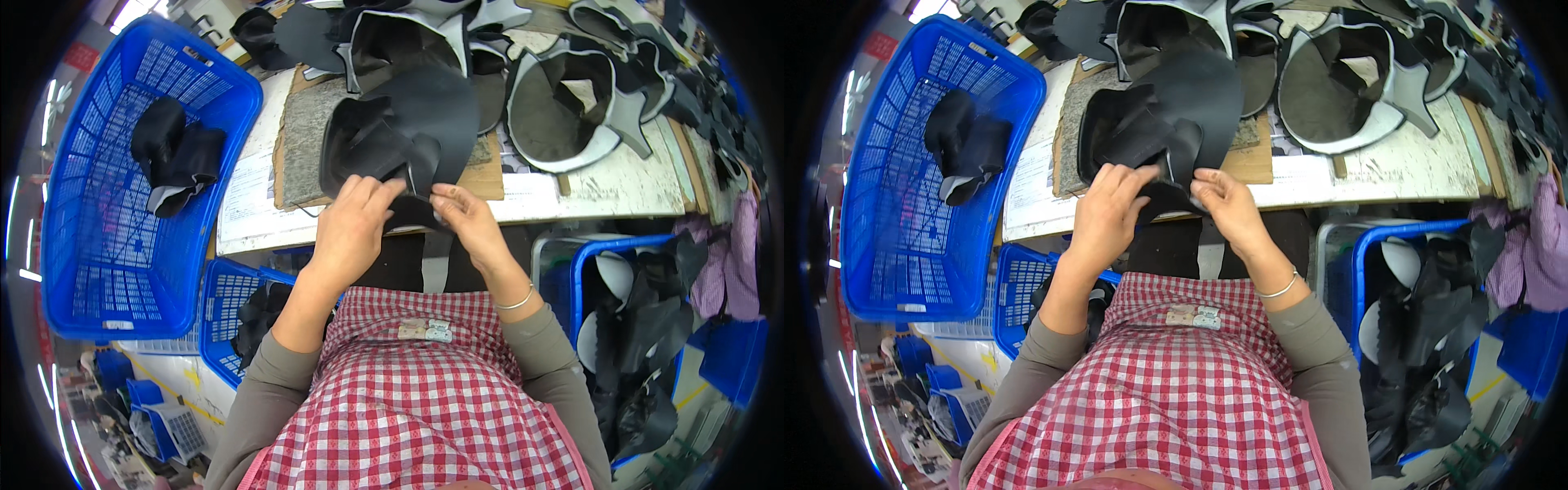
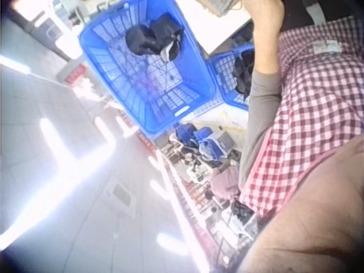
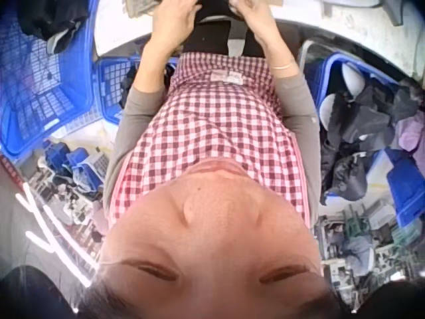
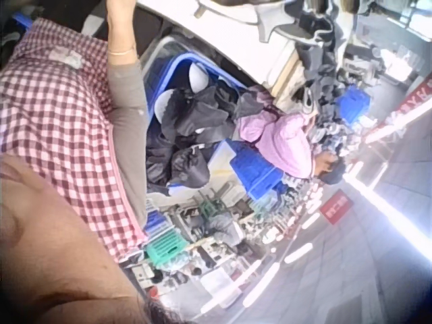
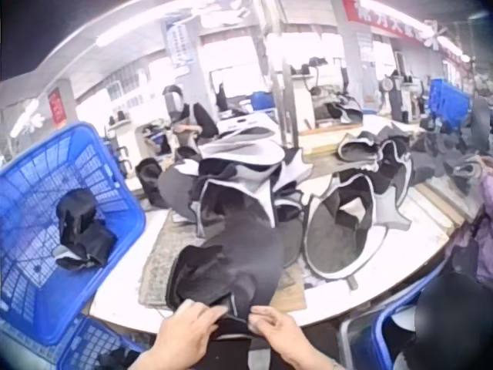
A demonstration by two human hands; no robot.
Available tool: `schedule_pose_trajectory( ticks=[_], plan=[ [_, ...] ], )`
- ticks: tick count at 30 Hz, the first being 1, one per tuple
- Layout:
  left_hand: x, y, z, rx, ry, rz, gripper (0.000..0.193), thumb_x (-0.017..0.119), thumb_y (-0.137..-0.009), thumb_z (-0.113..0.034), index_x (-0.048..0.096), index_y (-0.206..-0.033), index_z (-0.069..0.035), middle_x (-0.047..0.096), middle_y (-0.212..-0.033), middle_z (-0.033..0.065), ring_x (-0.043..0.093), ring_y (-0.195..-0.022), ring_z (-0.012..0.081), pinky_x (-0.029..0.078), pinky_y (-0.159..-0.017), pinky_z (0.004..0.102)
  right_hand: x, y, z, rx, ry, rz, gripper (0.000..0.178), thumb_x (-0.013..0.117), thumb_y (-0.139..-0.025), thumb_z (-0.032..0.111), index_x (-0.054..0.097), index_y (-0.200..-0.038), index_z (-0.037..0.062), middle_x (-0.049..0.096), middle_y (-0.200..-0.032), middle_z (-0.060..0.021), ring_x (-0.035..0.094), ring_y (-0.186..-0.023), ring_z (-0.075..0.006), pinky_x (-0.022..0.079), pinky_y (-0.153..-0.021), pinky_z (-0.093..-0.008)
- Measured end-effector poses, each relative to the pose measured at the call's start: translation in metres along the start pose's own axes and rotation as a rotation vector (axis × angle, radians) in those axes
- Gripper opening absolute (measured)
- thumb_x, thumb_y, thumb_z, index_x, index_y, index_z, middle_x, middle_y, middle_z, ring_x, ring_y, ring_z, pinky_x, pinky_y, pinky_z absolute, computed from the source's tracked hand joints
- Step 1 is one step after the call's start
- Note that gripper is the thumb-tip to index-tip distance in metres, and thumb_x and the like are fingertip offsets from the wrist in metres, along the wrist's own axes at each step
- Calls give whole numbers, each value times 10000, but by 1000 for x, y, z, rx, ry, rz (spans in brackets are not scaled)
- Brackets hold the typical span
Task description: The person repeatedly picks up black shoe components from a blue basket, aligns and presses them together by hand, and places the assembled pieces onto a workbench. The person handles multiple similar parts one at a time, turning them over and pressing edges to join them.
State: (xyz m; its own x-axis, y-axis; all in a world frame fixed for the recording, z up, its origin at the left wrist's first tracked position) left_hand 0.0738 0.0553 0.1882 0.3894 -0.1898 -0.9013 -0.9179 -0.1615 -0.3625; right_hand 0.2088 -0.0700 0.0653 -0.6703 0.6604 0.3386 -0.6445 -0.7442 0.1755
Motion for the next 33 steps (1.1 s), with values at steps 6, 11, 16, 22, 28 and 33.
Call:
schedule_pose_trajectory(
  ticks=[6, 11, 16, 22, 28, 33],
  plan=[
    [-6, 1, -17, -150, 31, -151, 365, 751, -761, 62, 726, -1087, -100, 598, -915, 82, 602, -894, 304, 533, -710, 411, 5, -9, -23, 301, -194, 320, 190, 724, -1045, 243, 677, -945, 88, 514, -787, 86, 390, -660, -9, 302, -574, -202],
    [7, 7, -24, -164, -53, -134, 250, 777, -764, 12, 717, -986, -87, 613, -910, 55, 625, -930, 279, 554, -699, 400, 5, -1, -11, 102, -113, 218, 244, 731, -1041, 234, 620, -839, 153, 490, -751, 108, 381, -665, -16, 314, -605, -207],
    [1, 30, -10, -186, -54, -233, 226, 738, -716, 50, 650, -893, -60, 628, -928, 64, 636, -904, 295, 548, -674, 403, -24, -6, 43, 343, -1428, 511, 131, 606, -1094, 174, 673, -1046, 73, 627, -874, 36, 435, -663, -42, 340, -600, -204],
    [-17, 33, -27, -266, 276, -311, 348, 700, -704, 155, 734, -988, -43, 639, -943, 93, 629, -951, 274, 517, -829, 349, -116, 22, 21, 416, -846, 564, 586, 521, -1133, 421, 512, -1490, -44, 654, -1008, -29, 387, -607, -19, 326, -533, -180],
    [-44, 0, -34, -302, 543, -333, 309, 745, -764, 163, 765, -987, -49, 627, -996, 19, 600, -917, 146, 462, -786, 269, -172, 97, 0, 440, -160, 284, 578, 615, -1091, 394, 586, -1466, -45, 757, -1144, -112, 458, -692, -34, 371, -566, -167],
    [-34, -23, -66, -217, 447, -266, 304, 707, -729, 175, 742, -923, -56, 608, -974, 39, 588, -970, 197, 506, -792, 320, -115, 96, 2, 263, -578, 449, 654, 542, -1107, 496, 514, -1535, 2, 666, -1381, -102, 533, -937, -108, 467, -807, -245]
  ],
)
Point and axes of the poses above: each hand's wrist, its own y-axis away from the middle knuckle, its own x-axis out of the palm, z = x × y, the point moved 4 cm from there along -y, towards the middle knuckle
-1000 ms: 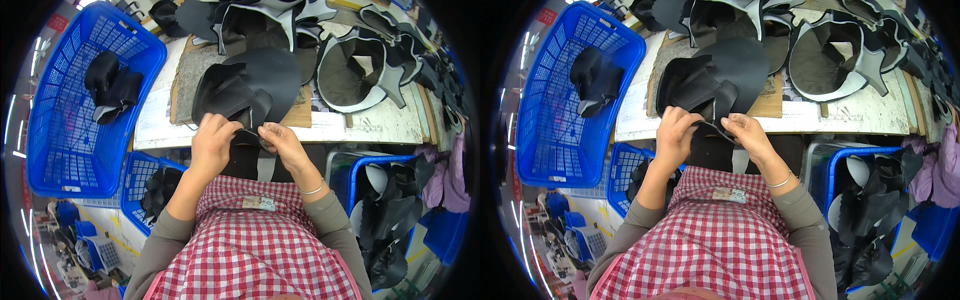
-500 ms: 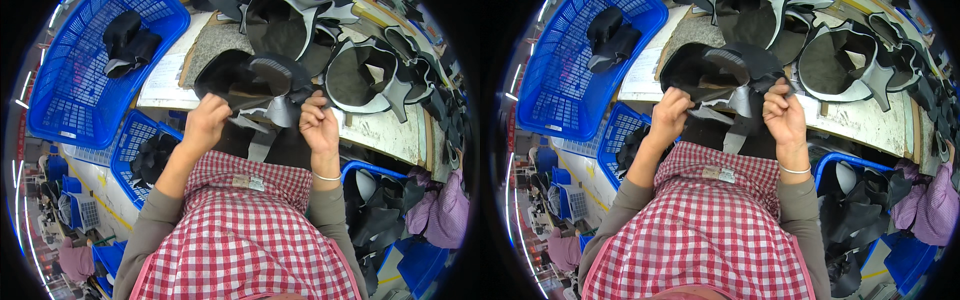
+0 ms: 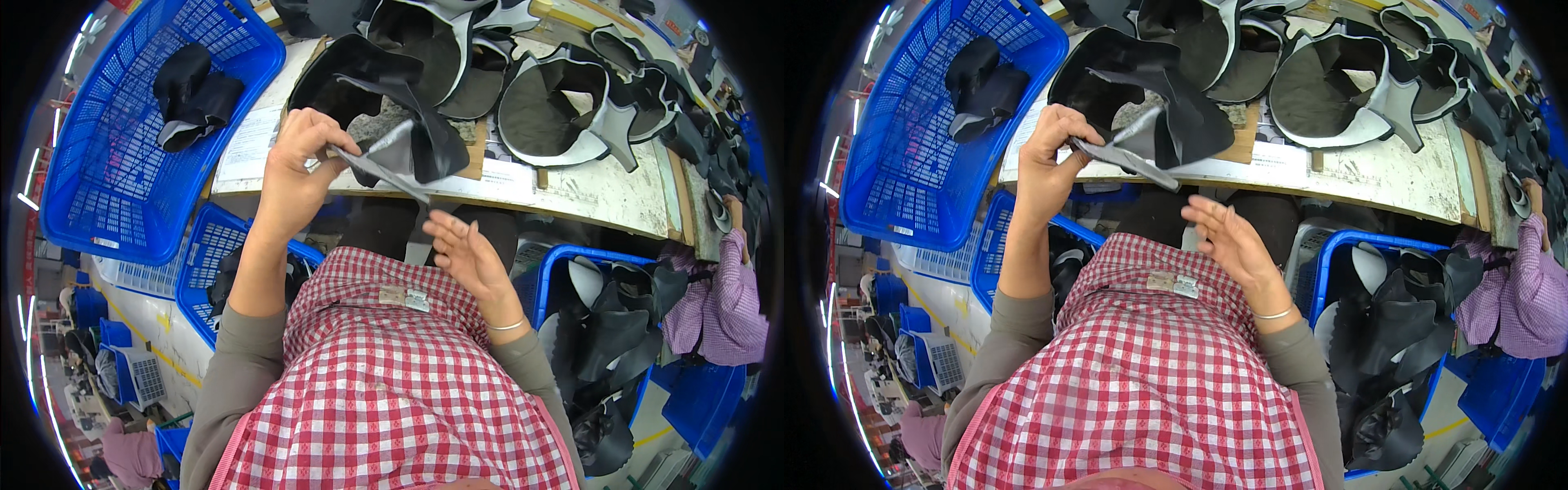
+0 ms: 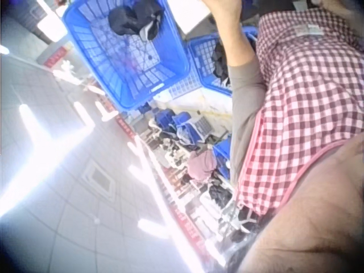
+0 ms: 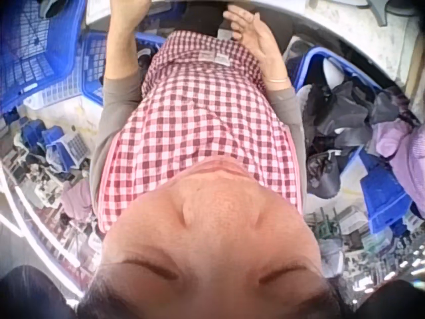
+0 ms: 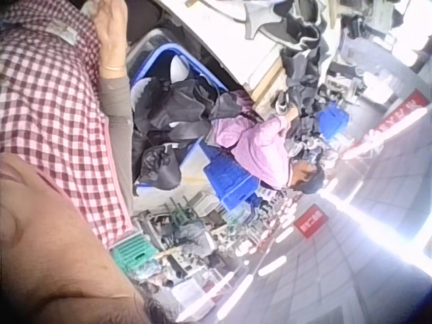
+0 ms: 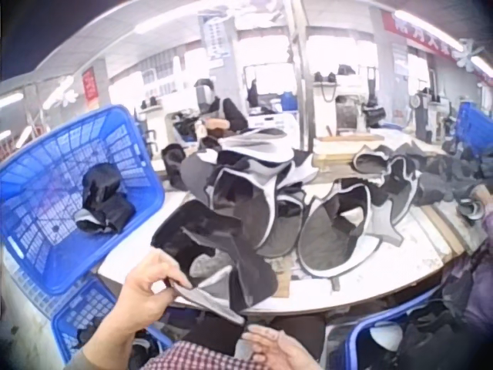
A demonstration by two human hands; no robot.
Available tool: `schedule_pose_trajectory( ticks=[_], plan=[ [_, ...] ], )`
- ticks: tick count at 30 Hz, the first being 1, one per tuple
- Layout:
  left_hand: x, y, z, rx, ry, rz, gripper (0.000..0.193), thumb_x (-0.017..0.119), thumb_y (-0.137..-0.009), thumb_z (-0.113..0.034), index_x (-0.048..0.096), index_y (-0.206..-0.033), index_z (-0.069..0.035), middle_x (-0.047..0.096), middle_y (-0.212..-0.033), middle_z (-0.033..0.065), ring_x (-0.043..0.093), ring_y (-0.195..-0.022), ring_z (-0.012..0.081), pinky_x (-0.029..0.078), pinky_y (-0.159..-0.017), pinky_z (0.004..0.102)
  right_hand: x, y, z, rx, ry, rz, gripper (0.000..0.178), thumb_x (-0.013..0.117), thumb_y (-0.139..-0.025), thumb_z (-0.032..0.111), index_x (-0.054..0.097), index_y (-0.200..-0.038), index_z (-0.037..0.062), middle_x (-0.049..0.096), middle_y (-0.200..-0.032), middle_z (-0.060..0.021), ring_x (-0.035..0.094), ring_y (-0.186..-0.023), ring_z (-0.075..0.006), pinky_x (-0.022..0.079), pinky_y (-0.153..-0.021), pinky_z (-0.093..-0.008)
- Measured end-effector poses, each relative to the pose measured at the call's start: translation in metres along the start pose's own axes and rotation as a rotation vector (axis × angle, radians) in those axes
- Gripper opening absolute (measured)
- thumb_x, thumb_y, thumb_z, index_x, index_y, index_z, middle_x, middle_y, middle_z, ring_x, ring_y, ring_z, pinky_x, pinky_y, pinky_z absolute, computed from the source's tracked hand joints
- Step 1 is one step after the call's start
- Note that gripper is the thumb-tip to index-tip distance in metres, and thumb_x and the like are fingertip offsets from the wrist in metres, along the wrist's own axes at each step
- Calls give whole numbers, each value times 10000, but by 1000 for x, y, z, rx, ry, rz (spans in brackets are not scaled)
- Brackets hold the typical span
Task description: The person repeatedly picks up black shoe components from a blue basket, aligns and presses them together by hand, and places the assembled pieces onto a workbench. The person handles multiple similar parts one at a time, turning them over and pressing edges to join them.
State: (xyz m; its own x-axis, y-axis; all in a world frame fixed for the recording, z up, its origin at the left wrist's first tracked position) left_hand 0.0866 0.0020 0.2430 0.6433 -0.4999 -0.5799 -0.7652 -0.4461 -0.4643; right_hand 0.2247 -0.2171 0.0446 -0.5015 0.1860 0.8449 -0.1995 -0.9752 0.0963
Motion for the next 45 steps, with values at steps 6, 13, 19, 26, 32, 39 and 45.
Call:
schedule_pose_trajectory(
  ticks=[6, 13, 19, 26, 32, 39, 45],
  plan=[
    [-4, -1, -16, 95, -159, 37, 306, 694, -701, 181, 708, -904, -48, 613, -980, 62, 575, -972, 236, 507, -776, 341, 29, -51, 3, 35, -341, -40, 449, 519, -1121, 487, 653, -968, 86, 559, -880, -9, 472, -776, -110, 381, -639, -240],
    [-29, 14, 2, 73, -150, -25, 297, 664, -692, 171, 687, -895, -44, 624, -965, 63, 583, -986, 248, 498, -817, 353, 66, -78, 34, -14, -303, 153, 370, 573, -1112, 421, 690, -1031, 79, 496, -751, 42, 398, -618, -64, 322, -529, -195],
    [-29, 9, 16, 138, -168, -48, 299, 628, -697, 187, 660, -902, -29, 618, -982, 66, 605, -958, 228, 494, -836, 330, 93, -89, 108, -577, -78, 106, 323, 535, -1127, 352, 694, -1330, 157, 718, -1322, -48, 615, -999, -111, 522, -795, -251],
    [-23, -11, 45, 53, -32, -121, 297, 602, -736, 213, 648, -918, -17, 628, -982, 104, 638, -956, 259, 530, -755, 359, 159, -135, 82, -1184, 2147, 23, 541, 720, -853, 98, 665, -1385, 181, 678, -1364, -58, 668, -1068, -245, 581, -920, -353],
    [-15, -10, 67, 295, -117, -108, 354, 569, -616, 234, 612, -878, 1, 586, -923, 141, 596, -903, 333, 495, -750, 402, 171, -159, 55, -1015, 2337, -8, 582, 744, -792, 136, 654, -1362, 218, 675, -1110, 33, 665, -803, -168, 582, -684, -312],
    [-16, 7, 85, 295, -135, -89, 393, 648, -570, 206, 627, -900, -7, 535, -864, 119, 560, -828, 324, 470, -679, 393, 150, -157, 61, -1232, 2269, 123, 190, 750, -740, 163, 754, -930, 154, 651, -823, 53, 624, -714, -117, 493, -528, -258],
    [-13, 13, 90, 388, -235, -116, 350, 770, -535, 43, 743, -880, -10, 524, -766, 65, 569, -714, 249, 435, -563, 359, 144, -148, 57, -1241, 2221, 206, 187, 772, -731, 121, 740, -915, 120, 639, -805, 35, 614, -719, -129, 495, -530, -252]
  ],
)
Point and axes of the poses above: each hand's wrist, its own y-axis away from the middle knuckle, its own x-axis out of the palm, z = x × y, the point moved 4 cm from there along -y, towards the middle knuckle
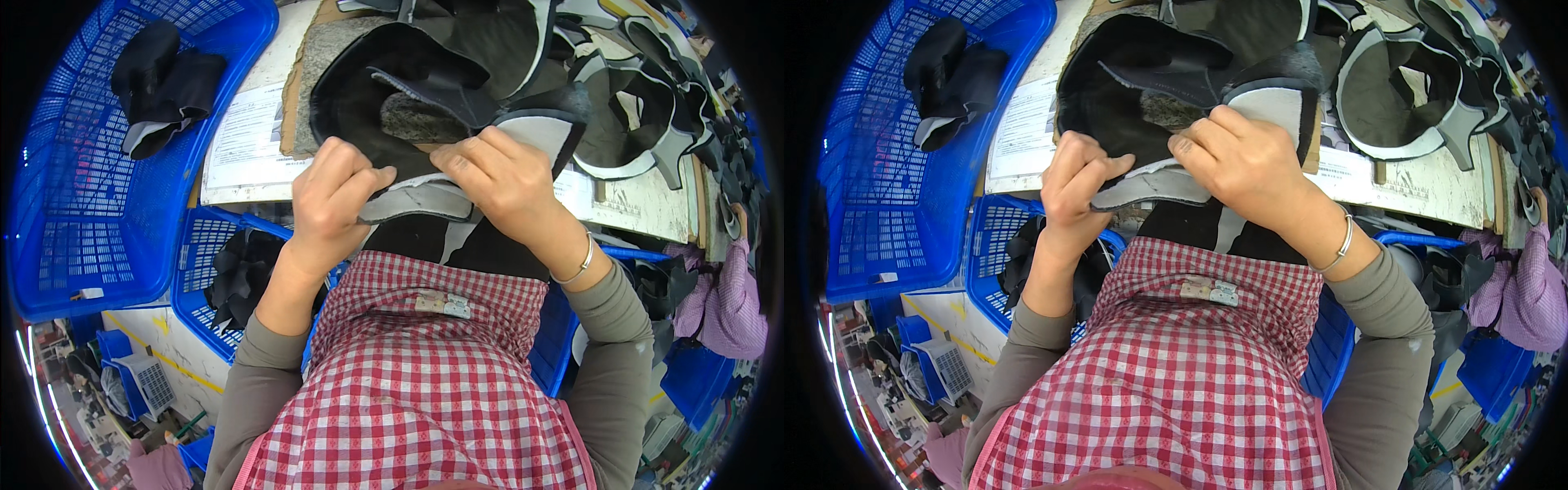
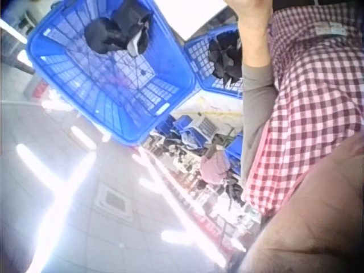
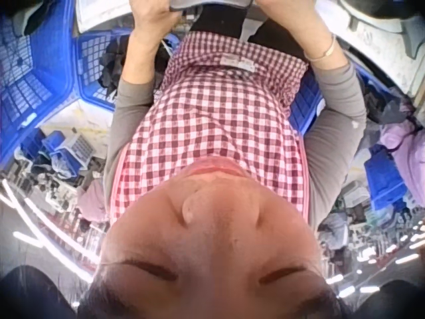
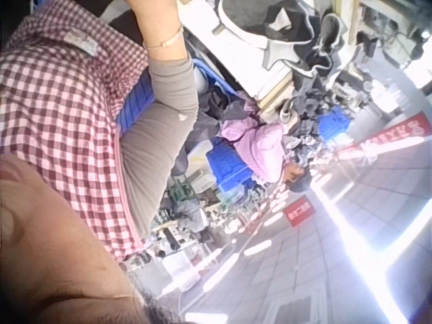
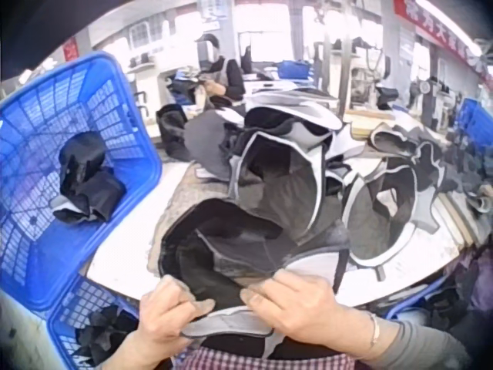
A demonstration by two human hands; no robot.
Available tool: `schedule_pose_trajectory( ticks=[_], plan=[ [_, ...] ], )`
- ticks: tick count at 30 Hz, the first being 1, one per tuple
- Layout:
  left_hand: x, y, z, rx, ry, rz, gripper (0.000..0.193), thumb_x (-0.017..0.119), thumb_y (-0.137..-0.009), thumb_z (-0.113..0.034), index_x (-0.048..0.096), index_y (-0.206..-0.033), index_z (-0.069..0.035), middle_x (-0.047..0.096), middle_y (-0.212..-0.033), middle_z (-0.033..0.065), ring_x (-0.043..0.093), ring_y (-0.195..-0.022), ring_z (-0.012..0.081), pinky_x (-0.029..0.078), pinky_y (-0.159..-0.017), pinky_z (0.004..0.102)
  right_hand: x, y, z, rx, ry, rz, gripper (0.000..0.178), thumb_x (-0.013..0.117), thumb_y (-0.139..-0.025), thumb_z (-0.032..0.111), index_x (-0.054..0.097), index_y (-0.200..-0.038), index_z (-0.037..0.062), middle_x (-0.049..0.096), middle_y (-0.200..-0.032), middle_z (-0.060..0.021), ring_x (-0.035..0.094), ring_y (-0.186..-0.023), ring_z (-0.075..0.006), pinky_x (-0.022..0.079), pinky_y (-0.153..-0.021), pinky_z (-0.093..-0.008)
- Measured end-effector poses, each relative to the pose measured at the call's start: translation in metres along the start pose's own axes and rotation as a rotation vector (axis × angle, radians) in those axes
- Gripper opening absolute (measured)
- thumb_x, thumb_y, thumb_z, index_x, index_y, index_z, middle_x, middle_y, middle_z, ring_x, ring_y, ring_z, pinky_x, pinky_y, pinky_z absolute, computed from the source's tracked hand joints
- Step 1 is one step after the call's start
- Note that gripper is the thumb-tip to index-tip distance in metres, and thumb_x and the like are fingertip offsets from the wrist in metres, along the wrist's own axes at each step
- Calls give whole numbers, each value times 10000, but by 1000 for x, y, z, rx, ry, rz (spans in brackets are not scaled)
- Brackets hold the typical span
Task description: The person repeatedly picks up black shoe components from a blue basket, aligns and presses them together by hand, and places the assembled pieces onto a workbench. The person handles multiple similar parts one at a time, turning them over and pressing edges to join them.
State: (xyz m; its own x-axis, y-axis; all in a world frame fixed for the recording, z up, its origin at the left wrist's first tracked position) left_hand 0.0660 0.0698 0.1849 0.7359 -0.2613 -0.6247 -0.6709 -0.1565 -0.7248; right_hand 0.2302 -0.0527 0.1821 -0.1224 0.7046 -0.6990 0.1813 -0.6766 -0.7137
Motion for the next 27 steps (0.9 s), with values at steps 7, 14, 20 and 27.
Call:
schedule_pose_trajectory(
  ticks=[7, 14, 20, 27],
  plan=[
    [-3, 1, -11, 88, -71, -44, 314, 820, -540, -43, 754, -843, 6, 510, -705, 53, 563, -663, 220, 412, -525, 333, -17, 3, -4, -8, -25, 28, 185, 759, -719, 142, 722, -899, 122, 604, -779, 22, 612, -723, -141, 500, -527, -261],
    [10, -4, -17, -56, -52, -55, 285, 804, -594, 37, 783, -869, -36, 510, -742, 80, 602, -699, 260, 462, -551, 365, -24, 24, 0, -24, -69, 305, 246, 728, -769, 147, 703, -1006, 82, 625, -860, -36, 664, -795, -222, 542, -576, -346],
    [41, -8, -32, -166, -116, 39, 288, 738, -591, 79, 754, -832, -78, 547, -792, 49, 600, -727, 251, 444, -534, 376, -6, 59, -15, 225, -247, 391, 211, 763, -789, 136, 770, -988, 67, 685, -808, -48, 650, -836, -239, 504, -813, -391],
    [39, 6, -30, -137, -131, 162, 283, 708, -601, 71, 734, -825, -100, 602, -801, 32, 622, -822, 271, 508, -586, 403, 14, 82, -17, 196, -114, 88, 99, 776, -771, 157, 773, -852, 101, 653, -654, -28, 615, -647, -203, 424, -724, -350]
  ],
)
Point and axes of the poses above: each hand's wrist, its own y-axis away from the middle knuckle, its own x-axis out of the palm, z = x × y, the point moved 4 cm from there along -y, towards the middle knuckle
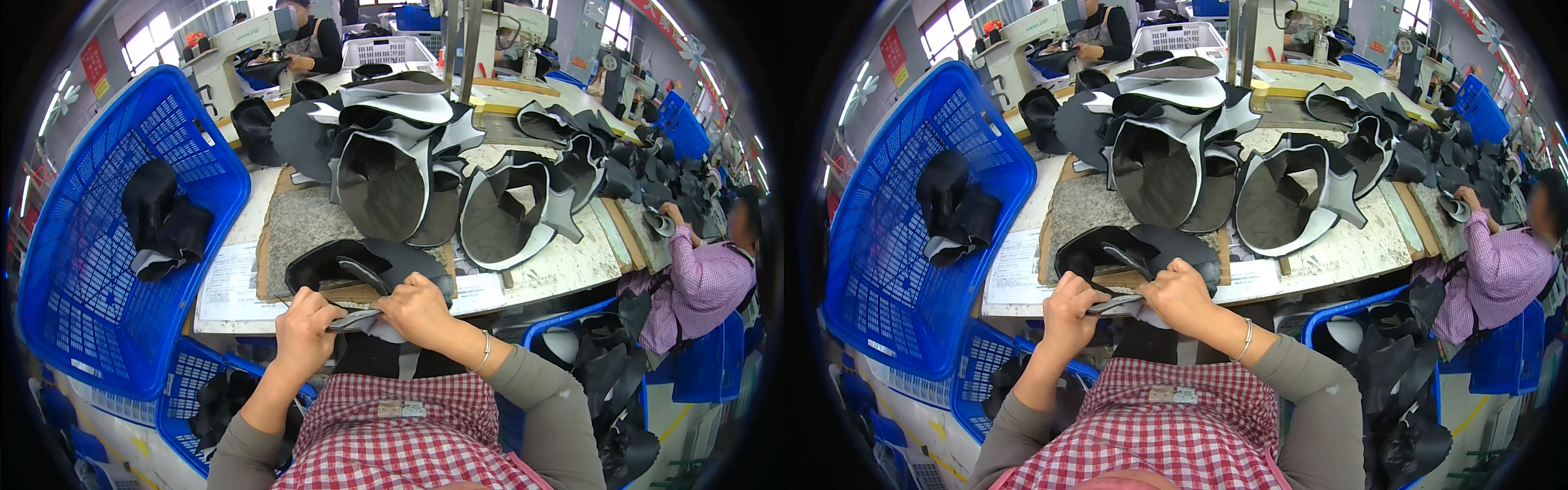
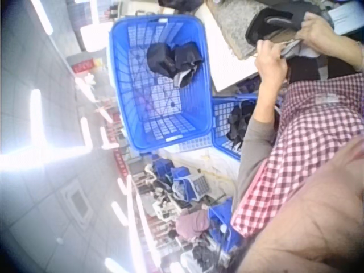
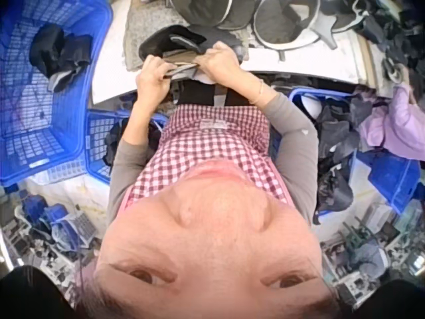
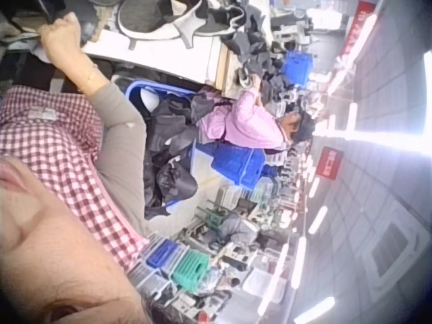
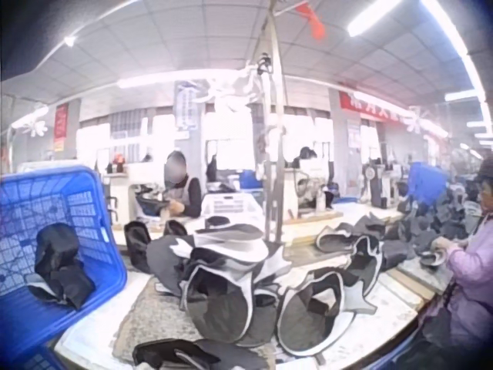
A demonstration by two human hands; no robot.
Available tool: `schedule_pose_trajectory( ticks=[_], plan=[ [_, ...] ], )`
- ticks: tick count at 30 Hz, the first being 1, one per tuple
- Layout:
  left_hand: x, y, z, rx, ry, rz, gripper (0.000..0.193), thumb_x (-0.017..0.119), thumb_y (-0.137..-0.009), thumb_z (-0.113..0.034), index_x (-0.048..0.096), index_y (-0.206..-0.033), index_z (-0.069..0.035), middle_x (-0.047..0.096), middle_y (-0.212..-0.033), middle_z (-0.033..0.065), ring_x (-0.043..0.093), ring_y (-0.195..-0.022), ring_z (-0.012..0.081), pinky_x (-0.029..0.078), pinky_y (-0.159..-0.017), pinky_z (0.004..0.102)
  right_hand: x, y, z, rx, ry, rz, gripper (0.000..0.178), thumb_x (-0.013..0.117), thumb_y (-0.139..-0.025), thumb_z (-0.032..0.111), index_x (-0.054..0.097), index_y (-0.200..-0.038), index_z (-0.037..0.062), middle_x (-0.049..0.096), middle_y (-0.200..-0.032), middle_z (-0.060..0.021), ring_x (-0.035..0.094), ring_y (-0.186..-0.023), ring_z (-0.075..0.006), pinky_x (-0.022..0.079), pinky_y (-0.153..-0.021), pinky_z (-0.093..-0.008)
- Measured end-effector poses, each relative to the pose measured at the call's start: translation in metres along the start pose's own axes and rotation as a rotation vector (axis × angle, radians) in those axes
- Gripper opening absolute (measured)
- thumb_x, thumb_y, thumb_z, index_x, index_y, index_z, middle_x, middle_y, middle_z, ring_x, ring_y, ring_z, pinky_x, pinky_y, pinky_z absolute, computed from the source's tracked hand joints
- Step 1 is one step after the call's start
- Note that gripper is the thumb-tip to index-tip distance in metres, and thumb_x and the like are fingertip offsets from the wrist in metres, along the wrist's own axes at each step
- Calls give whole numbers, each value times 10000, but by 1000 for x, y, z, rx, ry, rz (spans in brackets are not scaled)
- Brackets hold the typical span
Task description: The person repeatedly picks up black shoe components from a blue basket, aligns and presses them together by hand, and places the assembled pieces onto a workbench. The person handles multiple similar parts one at a time, turning them over and pressing edges to join them.
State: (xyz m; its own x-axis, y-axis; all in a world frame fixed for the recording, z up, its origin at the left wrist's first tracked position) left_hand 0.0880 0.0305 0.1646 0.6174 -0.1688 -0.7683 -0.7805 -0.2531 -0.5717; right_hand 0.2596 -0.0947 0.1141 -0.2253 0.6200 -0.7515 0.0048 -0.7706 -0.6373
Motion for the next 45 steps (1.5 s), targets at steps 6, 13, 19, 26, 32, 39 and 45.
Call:
schedule_pose_trajectory(
  ticks=[6, 13, 19, 26, 32, 39, 45],
  plan=[
    [-33, -49, -7, 145, 34, 101, 231, 749, -626, 43, 679, -789, -105, 617, -825, 61, 628, -816, 300, 519, -632, 444, -24, -31, 19, -15, -7, -72, 124, 808, -805, 230, 810, -908, 161, 653, -660, -33, 619, -640, -220, 439, -713, -377],
    [-143, -91, -62, 76, 444, -294, 339, 785, -917, -100, 685, -1237, -51, 668, -1150, 106, 642, -994, 211, 542, -774, 345, -62, -70, -18, 585, -977, -394, 188, 815, -958, 197, 773, -948, 14, 736, -793, 3, 659, -722, -115, 526, -677, -305],
    [3, -16, -65, 130, 477, 1005, 676, 786, -909, -165, 502, -1500, 2, 666, -1341, 226, 686, -1169, 414, 568, -966, 472, 8, -17, -4, 983, -1531, -467, 183, 770, -1002, 189, 761, -1089, 28, 742, -1004, -1, 664, -858, -84, 558, -779, -271],
    [4, -45, -15, 694, 11, -26, 370, 716, -857, -113, 732, -1225, -82, 689, -1233, 69, 682, -1096, 263, 561, -946, 374, 26, 26, -9, 1190, -1813, -517, 246, 699, -1054, 314, 739, -1176, 104, 767, -1092, -13, 707, -971, -114, 557, -867, -287],
    [54, -52, -1, 668, 141, 106, 164, 730, -760, -190, 659, -861, -82, 612, -918, 38, 638, -938, 228, 559, -824, 349, 84, 51, -15, 1263, -2082, -601, 181, 657, -1037, 260, 720, -1138, 123, 730, -1083, -37, 657, -907, -172, 511, -787, -356],
    [44, -33, -6, 687, 55, 122, 268, 704, -776, -159, 715, -1023, -54, 613, -976, 73, 633, -920, 243, 574, -769, 337, 75, 39, 5, 1366, -1983, -572, 190, 698, -1033, 334, 715, -1121, 167, 722, -1054, 2, 651, -933, -139, 479, -807, -323],
    [13, -37, -3, 529, -137, -120, 394, 715, -748, -100, 707, -1133, -17, 666, -1107, 110, 664, -1008, 294, 591, -797, 361, 3, 4, 23, 1056, -1520, -515, 200, 735, -1026, 360, 730, -1039, 160, 746, -972, 38, 648, -838, -75, 459, -759, -278]
  ],
)
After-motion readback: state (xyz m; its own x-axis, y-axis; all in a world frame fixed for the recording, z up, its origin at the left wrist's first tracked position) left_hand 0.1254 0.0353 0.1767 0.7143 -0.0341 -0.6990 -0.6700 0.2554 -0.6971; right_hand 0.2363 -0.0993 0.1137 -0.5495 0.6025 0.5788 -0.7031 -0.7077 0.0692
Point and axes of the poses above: each hand's wrist, its own y-axis away from the middle knuckle, its own x-axis out of the palm, z = x × y, the point moved 4 cm from there along -y, towards the middle knuckle
